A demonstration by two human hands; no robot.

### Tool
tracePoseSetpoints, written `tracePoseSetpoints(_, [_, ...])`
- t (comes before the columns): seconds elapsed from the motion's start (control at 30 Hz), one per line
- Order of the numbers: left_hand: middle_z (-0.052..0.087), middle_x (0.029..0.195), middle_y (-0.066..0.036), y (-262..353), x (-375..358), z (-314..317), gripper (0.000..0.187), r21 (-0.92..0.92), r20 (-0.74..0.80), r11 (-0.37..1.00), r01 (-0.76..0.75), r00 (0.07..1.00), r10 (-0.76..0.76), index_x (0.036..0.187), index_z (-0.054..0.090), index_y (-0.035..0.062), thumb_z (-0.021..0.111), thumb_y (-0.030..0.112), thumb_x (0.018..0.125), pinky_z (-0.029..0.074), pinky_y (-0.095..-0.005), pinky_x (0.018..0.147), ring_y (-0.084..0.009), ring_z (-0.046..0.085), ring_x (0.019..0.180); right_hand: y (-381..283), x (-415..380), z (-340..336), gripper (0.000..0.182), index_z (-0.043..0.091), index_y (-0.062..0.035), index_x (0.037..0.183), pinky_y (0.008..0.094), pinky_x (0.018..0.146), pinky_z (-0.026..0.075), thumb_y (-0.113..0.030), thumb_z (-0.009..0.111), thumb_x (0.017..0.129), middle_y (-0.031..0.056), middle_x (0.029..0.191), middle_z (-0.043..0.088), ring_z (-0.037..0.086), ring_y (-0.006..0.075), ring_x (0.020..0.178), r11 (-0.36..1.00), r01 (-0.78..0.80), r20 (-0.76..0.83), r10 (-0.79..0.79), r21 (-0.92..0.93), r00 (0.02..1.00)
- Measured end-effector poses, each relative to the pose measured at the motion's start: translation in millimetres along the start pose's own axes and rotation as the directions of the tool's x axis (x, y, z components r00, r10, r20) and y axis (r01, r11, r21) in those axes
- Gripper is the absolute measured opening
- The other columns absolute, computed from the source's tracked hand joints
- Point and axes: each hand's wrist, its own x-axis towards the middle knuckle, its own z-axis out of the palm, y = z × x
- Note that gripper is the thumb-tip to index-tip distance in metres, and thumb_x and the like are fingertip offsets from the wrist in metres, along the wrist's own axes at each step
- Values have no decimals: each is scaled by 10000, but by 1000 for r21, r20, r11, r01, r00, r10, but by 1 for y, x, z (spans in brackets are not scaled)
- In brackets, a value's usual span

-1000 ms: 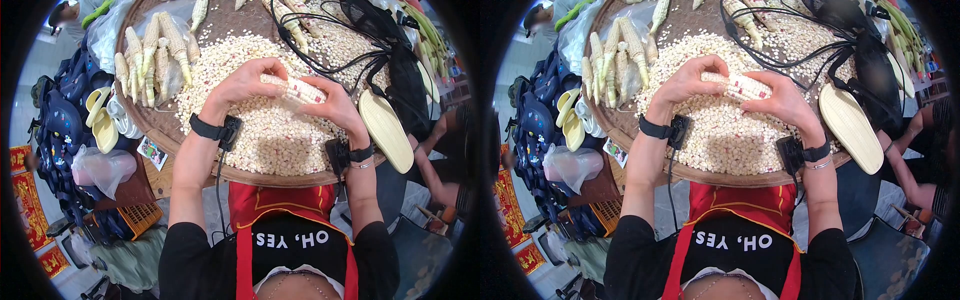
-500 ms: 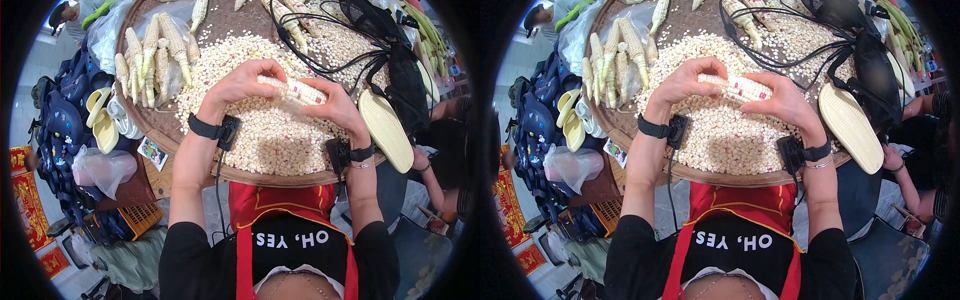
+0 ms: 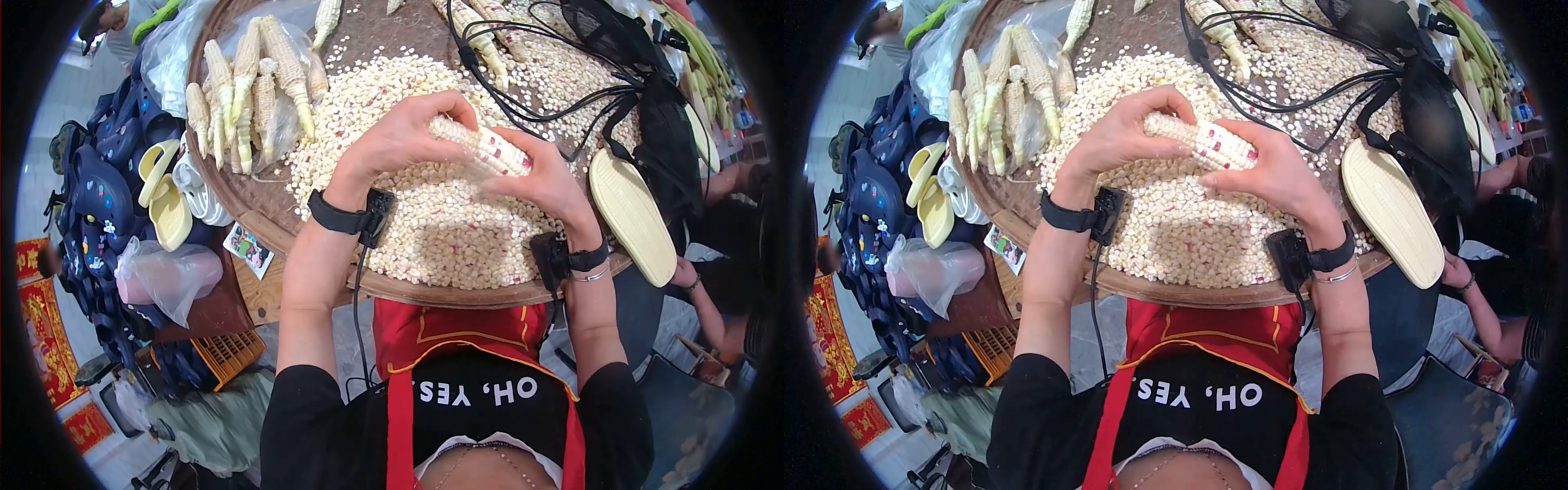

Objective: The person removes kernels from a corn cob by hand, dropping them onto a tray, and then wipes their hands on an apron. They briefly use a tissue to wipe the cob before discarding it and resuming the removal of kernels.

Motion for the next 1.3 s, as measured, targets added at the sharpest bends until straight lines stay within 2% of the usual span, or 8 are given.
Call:
tracePoseSetpoints(0.03, [606, 935, -15, 2, 0, 1, 304, -1, 0, 1000, 1, 1000, -1, 962, 605, 44, 751, 143, 714, 433, -278, 851, -121, 556, 920, 3, 1, 0, 623, 558, 50, 1205, 270, 799, 479, -218, 791, 693, 107, 1018, 657, 607, 131, 898, 977, 91, -16, -95, -194, 995])
tracePoseSetpoints(0.1, [604, 924, -14, 9, 0, 3, 292, 129, 12, 985, 114, 993, -117, 947, 596, 42, 737, 126, 705, 431, -275, 849, -119, 554, 921, 9, 3, -1, 639, 565, 47, 1195, 279, 808, 476, -215, 803, 664, 116, 1019, 657, 609, 144, 904, 955, 83, -29, -95, -283, 995])
tracePoseSetpoints(0.17, [604, 925, -12, 2, 0, 2, 286, 76, 37, 992, 100, 994, -103, 942, 592, 41, 728, 121, 703, 431, -274, 848, -119, 553, 921, 9, 3, -1, 655, 573, 43, 1186, 288, 817, 473, -212, 816, 634, 125, 1019, 658, 611, 157, 909, 925, 74, -40, -96, -373, 995])
tracePoseSetpoints(0.4, [615, 960, -16, -13, -1, -7, 273, -98, 111, 995, 23, 994, -12, 972, 616, 38, 699, 110, 722, 424, -287, 878, -124, 555, 943, 8, 3, -6, 641, 576, 43, 1187, 282, 813, 469, -186, 804, 634, 128, 1029, 655, 608, 161, 902, 979, 52, 21, -49, -198, 999])
tracePoseSetpoints(0.63, [623, 967, -36, -6, 0, -8, 349, -30, 81, 999, -31, 996, 34, 1040, 625, 37, 676, 141, 711, 438, -276, 840, -133, 564, 916, 7, 2, -5, 574, 520, 35, 1181, 263, 754, 482, -146, 766, 695, 74, 930, 645, 610, 128, 844, 994, 44, -35, -48, -96, 998])
tracePoseSetpoints(0.73, [619, 1032, -32, -2, -2, -4, 340, -163, -1, 984, 74, 997, -75, 1066, 632, 39, 712, 132, 749, 417, -287, 897, -131, 549, 991, 0, 2, -4, 524, 493, 13, 1170, 257, 723, 497, -126, 746, 732, 62, 892, 635, 620, 117, 809, 996, -36, 9, 36, 80, 999])
tracePoseSetpoints(0.9, [626, 1027, -40, -1, 1, 1, 332, 139, -36, 982, -127, 990, 133, 1044, 641, 50, 732, 177, 752, 418, -299, 901, -149, 558, 993, -2, 2, -1, 467, 518, 22, 1163, 249, 700, 510, -107, 728, 765, 72, 917, 645, 634, 114, 792, 991, -63, 0, 63, 121, 998])
tracePoseSetpoints(1.3, [656, 981, -48, -5, -1, -4, 284, 38, 36, 999, -2, 999, 0, 1016, 654, 33, 701, 143, 759, 456, -296, 868, -144, 591, 950, 1, 3, -1, 458, 552, 52, 1169, 235, 693, 516, -108, 731, 779, 86, 956, 660, 638, 110, 801, 996, -51, 15, 50, 66, 999])
